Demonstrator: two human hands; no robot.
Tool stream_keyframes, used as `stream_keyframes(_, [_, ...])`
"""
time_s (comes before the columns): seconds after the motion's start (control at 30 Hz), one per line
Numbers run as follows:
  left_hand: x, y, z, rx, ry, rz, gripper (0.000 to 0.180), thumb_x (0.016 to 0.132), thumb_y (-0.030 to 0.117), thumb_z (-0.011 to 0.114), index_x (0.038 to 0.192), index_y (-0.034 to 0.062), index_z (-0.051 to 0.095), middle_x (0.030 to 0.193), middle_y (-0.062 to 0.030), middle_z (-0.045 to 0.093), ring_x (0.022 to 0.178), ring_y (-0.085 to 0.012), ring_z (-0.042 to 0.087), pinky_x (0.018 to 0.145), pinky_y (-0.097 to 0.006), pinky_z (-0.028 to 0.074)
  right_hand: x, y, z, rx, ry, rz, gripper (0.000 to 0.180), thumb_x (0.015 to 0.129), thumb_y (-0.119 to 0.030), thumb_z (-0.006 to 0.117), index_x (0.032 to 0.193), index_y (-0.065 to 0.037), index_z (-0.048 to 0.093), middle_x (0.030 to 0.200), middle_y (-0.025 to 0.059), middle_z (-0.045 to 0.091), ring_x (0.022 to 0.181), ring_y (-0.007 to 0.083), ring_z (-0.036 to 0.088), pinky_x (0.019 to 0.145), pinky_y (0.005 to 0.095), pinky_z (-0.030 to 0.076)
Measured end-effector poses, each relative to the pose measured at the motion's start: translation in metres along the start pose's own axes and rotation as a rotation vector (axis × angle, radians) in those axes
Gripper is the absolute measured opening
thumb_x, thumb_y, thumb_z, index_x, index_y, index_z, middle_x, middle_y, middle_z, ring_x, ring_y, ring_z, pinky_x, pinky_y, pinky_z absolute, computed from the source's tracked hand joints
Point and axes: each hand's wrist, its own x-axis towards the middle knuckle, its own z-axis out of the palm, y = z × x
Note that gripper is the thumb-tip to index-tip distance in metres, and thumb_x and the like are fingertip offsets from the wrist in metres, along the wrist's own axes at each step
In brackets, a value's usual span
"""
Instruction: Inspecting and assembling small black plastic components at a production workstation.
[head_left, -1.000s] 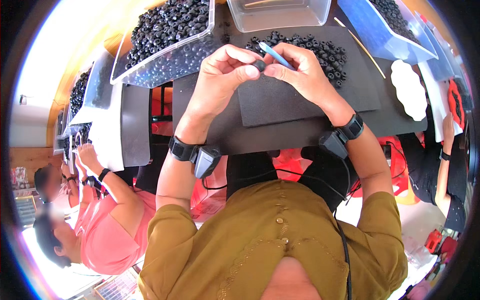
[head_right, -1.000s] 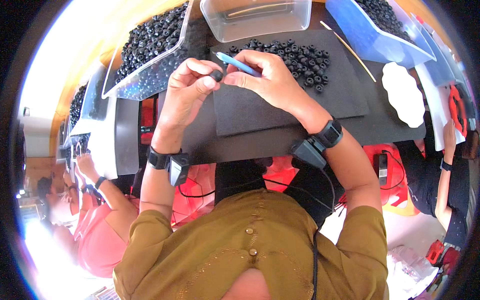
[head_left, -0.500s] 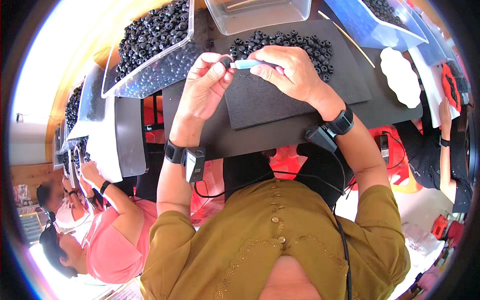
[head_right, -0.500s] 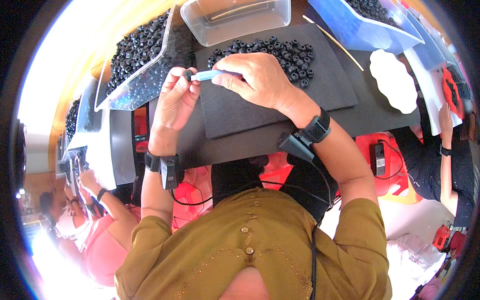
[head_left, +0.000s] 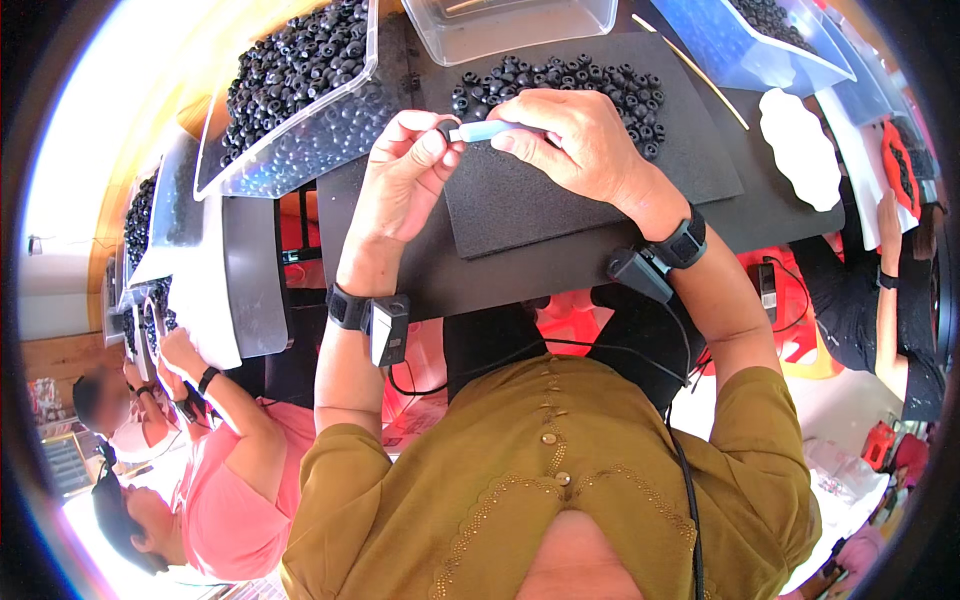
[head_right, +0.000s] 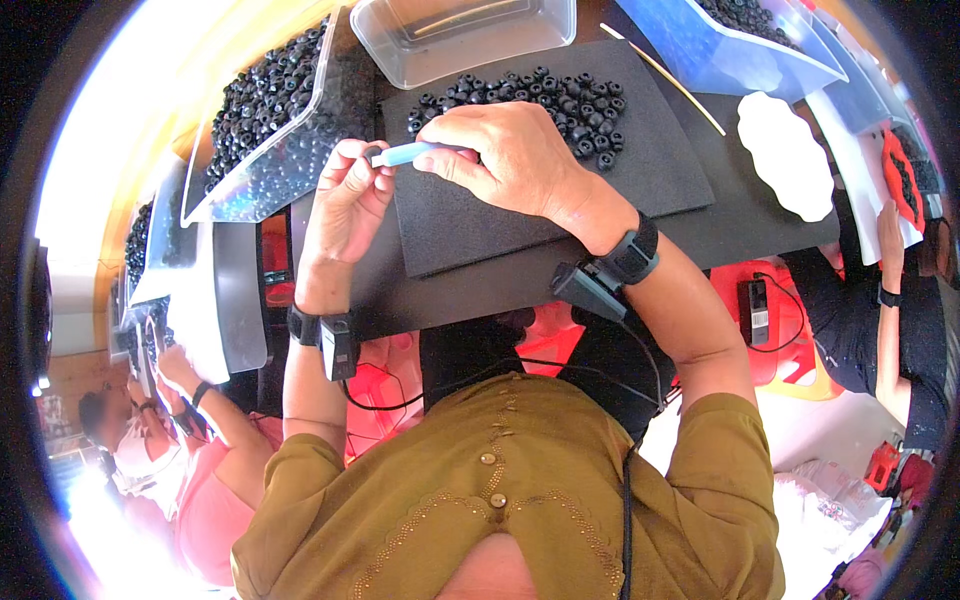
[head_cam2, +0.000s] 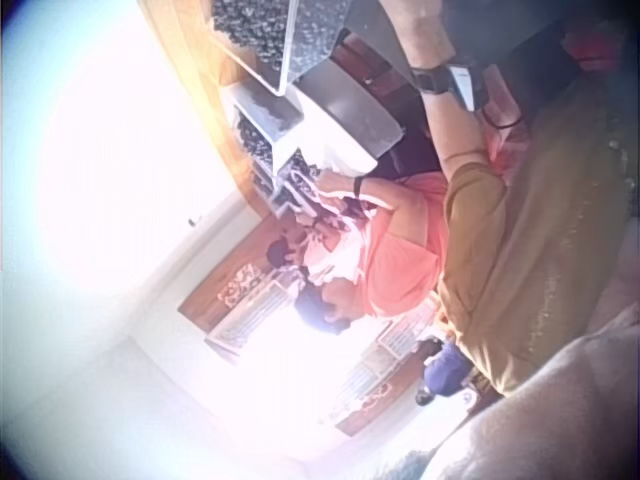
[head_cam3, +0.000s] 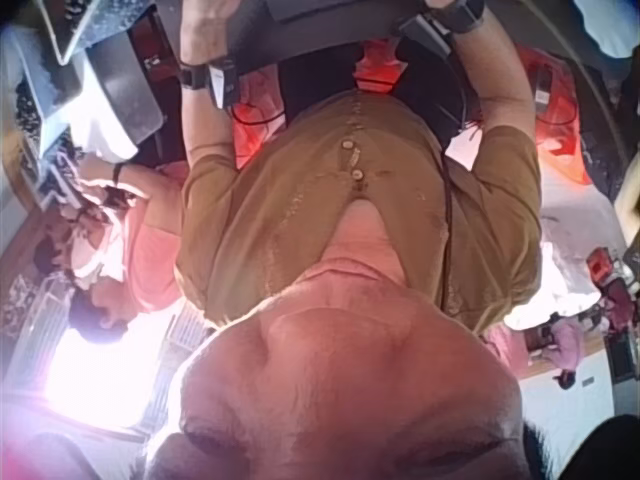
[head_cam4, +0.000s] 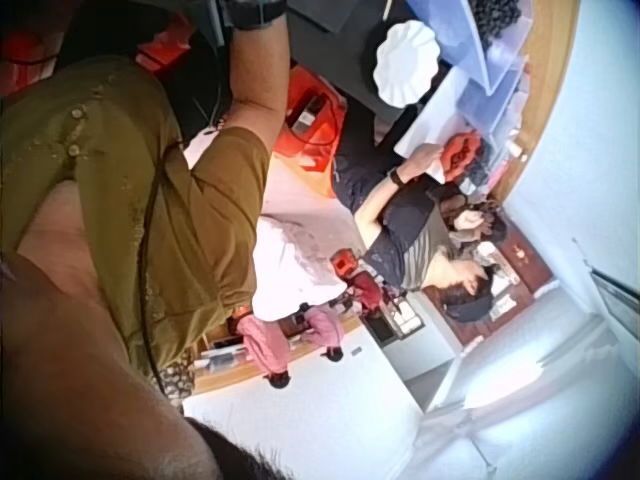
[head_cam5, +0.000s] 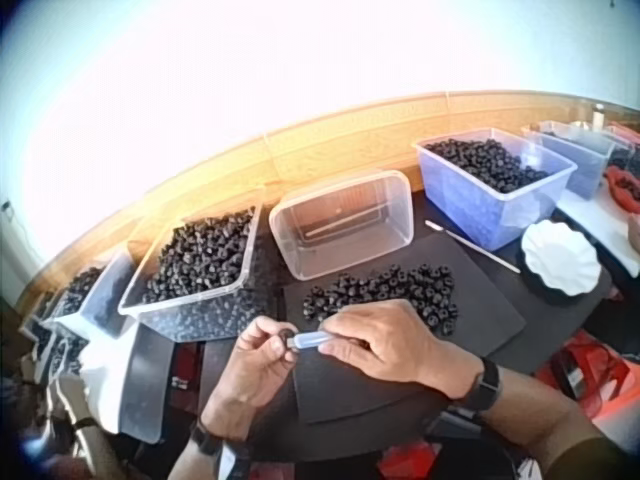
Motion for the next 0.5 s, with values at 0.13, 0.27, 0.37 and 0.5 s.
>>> stream_keyframes(0.13, [-0.001, -0.003, -0.004, 0.003, -0.068, -0.024, 0.012, 0.094, 0.007, 0.066, 0.106, 0.0061, 0.063, 0.107, -0.0086, 0.066, 0.094, -0.0170, 0.063, 0.084, -0.027, 0.053, 0.000, 0.003, 0.002, -0.010, 0.017, 0.036, 0.024, 0.091, -0.030, 0.067, 0.097, -0.008, 0.070, 0.080, 0.0101, 0.067, 0.067, 0.0297, 0.064, 0.059, 0.0373, 0.050])
stream_keyframes(0.27, [-0.002, 0.003, 0.000, 0.053, -0.062, 0.019, 0.013, 0.091, 0.003, 0.067, 0.104, 0.0047, 0.063, 0.102, -0.0097, 0.068, 0.087, -0.0173, 0.064, 0.079, -0.029, 0.054, 0.003, 0.005, -0.001, 0.006, 0.036, 0.125, 0.024, 0.091, -0.033, 0.066, 0.094, -0.009, 0.070, 0.079, 0.0110, 0.067, 0.069, 0.0319, 0.065, 0.059, 0.0400, 0.050])
stream_keyframes(0.37, [0.006, 0.043, 0.000, 0.384, -0.019, 0.247, 0.014, 0.089, 0.001, 0.068, 0.102, 0.0050, 0.064, 0.103, -0.0101, 0.069, 0.086, -0.0158, 0.065, 0.082, -0.029, 0.054, 0.001, 0.018, -0.009, 0.046, 0.145, 0.238, 0.027, 0.094, -0.033, 0.063, 0.096, -0.007, 0.069, 0.073, 0.0131, 0.064, 0.063, 0.0302, 0.062, 0.058, 0.0372, 0.047])
stream_keyframes(0.5, [0.020, 0.134, -0.032, 1.068, 0.302, 0.508, 0.015, 0.089, 0.002, 0.070, 0.103, 0.0046, 0.069, 0.103, -0.0083, 0.072, 0.094, -0.0131, 0.065, 0.086, -0.026, 0.053, 0.001, 0.031, -0.011, 0.019, 0.237, 0.257, 0.030, 0.095, -0.035, 0.062, 0.098, -0.006, 0.068, 0.072, 0.0132, 0.064, 0.061, 0.0282, 0.062, 0.057, 0.0358, 0.047])
